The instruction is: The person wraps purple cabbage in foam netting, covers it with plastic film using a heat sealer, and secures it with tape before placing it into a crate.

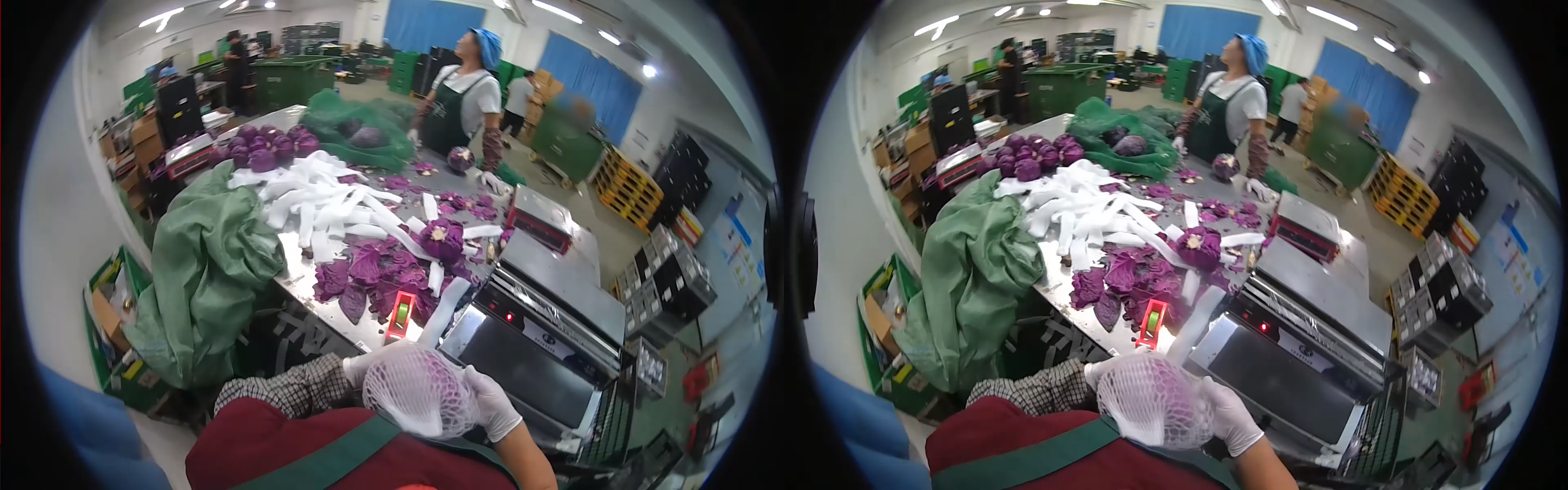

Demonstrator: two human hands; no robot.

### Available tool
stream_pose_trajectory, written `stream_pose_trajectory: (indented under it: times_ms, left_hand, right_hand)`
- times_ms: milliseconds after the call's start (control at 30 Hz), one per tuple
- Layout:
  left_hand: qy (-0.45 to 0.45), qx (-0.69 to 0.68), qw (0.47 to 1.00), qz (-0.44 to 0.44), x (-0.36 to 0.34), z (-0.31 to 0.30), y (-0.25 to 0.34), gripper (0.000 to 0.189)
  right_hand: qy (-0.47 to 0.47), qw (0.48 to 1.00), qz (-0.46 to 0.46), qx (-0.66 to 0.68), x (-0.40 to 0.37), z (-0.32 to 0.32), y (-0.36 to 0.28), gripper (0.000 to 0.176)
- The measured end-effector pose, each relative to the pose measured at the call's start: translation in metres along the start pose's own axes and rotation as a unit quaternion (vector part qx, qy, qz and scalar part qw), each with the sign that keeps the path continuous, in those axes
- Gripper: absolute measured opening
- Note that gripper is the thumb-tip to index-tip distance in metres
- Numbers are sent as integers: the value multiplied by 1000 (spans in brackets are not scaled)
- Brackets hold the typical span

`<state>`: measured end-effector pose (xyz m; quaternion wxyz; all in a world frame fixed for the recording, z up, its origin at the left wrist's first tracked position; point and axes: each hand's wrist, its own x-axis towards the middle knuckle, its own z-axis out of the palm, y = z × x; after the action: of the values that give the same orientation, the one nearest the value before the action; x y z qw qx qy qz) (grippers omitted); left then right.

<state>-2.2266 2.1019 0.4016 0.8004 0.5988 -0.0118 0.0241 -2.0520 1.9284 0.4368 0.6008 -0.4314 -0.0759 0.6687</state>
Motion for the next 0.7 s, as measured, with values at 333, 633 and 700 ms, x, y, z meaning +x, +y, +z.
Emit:
stream_pose_trajectory:
  times_ms: [333, 633, 700]
  left_hand:
    - [109, 331, 914, 209, -18, -19, 15, 48]
    - [233, 586, 736, 248, -5, -58, -3, 49]
    - [225, 594, 723, 271, -1, -58, -5, 43]
  right_hand:
    - [-122, 980, -132, -86, -9, 50, -4, 26]
    - [-236, 929, -207, 193, 14, 94, -6, 22]
    - [-261, 924, -118, 253, 25, 101, 5, 21]
